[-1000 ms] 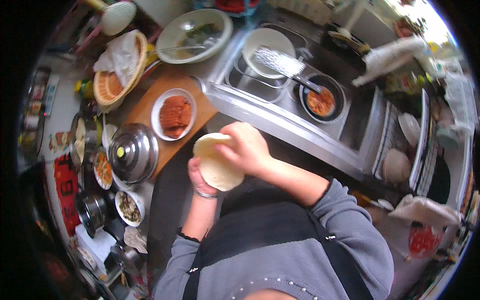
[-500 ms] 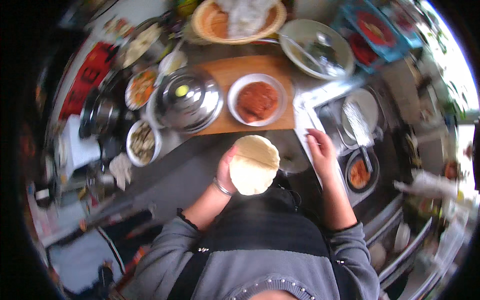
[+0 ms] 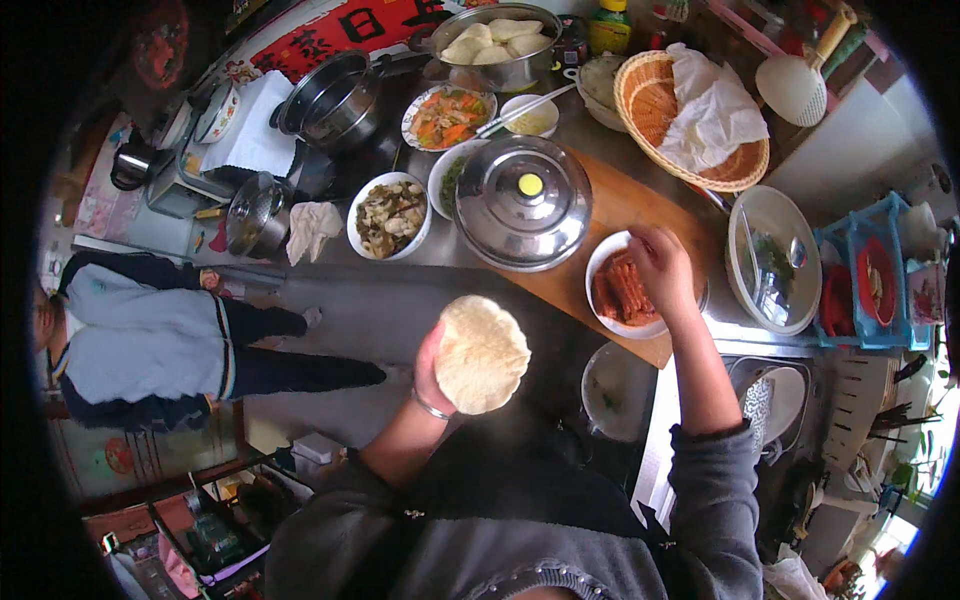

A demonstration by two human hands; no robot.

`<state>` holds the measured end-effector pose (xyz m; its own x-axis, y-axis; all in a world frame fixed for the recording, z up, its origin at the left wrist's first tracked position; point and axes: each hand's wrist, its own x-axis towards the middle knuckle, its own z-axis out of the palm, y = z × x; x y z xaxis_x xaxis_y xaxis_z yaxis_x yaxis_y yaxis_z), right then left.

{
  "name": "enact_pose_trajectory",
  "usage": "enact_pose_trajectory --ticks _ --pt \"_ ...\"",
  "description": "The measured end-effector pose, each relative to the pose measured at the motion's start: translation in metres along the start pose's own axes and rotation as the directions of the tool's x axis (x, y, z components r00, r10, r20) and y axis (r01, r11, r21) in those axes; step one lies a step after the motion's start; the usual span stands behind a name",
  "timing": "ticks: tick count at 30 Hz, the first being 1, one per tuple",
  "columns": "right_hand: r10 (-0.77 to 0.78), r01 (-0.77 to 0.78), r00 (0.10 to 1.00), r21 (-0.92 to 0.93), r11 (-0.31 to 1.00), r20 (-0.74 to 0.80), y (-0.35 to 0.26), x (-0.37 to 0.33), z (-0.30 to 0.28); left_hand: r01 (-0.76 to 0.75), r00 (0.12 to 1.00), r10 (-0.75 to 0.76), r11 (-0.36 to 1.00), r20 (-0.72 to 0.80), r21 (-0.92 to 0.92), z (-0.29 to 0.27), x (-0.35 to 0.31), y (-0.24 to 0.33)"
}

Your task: The person retrieves steamed buns from a steamer, opens them, and uses chopsticks to place a red paste and sliced meat inside. They fold the buns into wraps and repeat the process with additional buns and fillings.

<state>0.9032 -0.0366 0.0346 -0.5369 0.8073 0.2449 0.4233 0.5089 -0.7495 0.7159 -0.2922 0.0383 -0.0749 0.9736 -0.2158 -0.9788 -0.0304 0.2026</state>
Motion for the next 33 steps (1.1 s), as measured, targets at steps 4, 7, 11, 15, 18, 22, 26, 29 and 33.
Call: enact_pose_trajectory --ticks 4,7,11,15,18,22,26,29,33 --pt "-0.112 0.122 0.988 -0.104 0.987 0.103 -0.008 0.102 0.063 -0.052 0.989 0.059 0.997 -0.137 0.055 -0.013 -0.005 0.043" --pt "-0.166 0.211 0.964 -0.218 0.953 0.208 0.0 0.176 0.117 -0.117 0.947 0.154 0.983 -0.283 0.143 -0.027 -0.001 0.079" --pt "-0.179 0.244 0.955 -0.281 0.928 0.238 0.019 0.258 0.187 -0.13 0.963 0.124 0.991 -0.24 -0.01 -0.056 0.002 0.128" --pt "0.064 0.194 0.891 -0.506 0.84 0.449 0.04 0.312 0.223 -0.183 0.926 0.164 0.983 -0.339 -0.025 -0.079 -0.002 0.161" --pt "0.031 0.318 0.853 -0.566 0.76 0.521 0.048 0.321 0.228 -0.17 0.954 0.129 0.976 -0.271 -0.133 -0.09 0.001 0.175" --pt "-0.012 0.447 0.823 -0.634 0.631 0.568 0.028 0.311 0.203 -0.157 0.932 0.11 0.981 -0.344 -0.112 -0.095 0.011 0.188" --pt "-0.248 0.373 0.911 -0.402 0.836 0.329 -0.014 0.257 0.132 -0.108 0.969 0.094 0.993 -0.23 -0.047 -0.09 0.027 0.186" --pt "-0.552 0.474 0.831 -0.432 0.767 -0.067 -0.033 0.182 0.046 -0.033 0.975 0.037 0.999 -0.218 0.02 -0.078 0.038 0.17" --pt "0.319 -0.064 0.818 0.476 0.877 -0.478 -0.048 0.036 -0.027 0.136 0.974 -0.131 0.991 -0.187 0.011 -0.055 0.054 0.133"
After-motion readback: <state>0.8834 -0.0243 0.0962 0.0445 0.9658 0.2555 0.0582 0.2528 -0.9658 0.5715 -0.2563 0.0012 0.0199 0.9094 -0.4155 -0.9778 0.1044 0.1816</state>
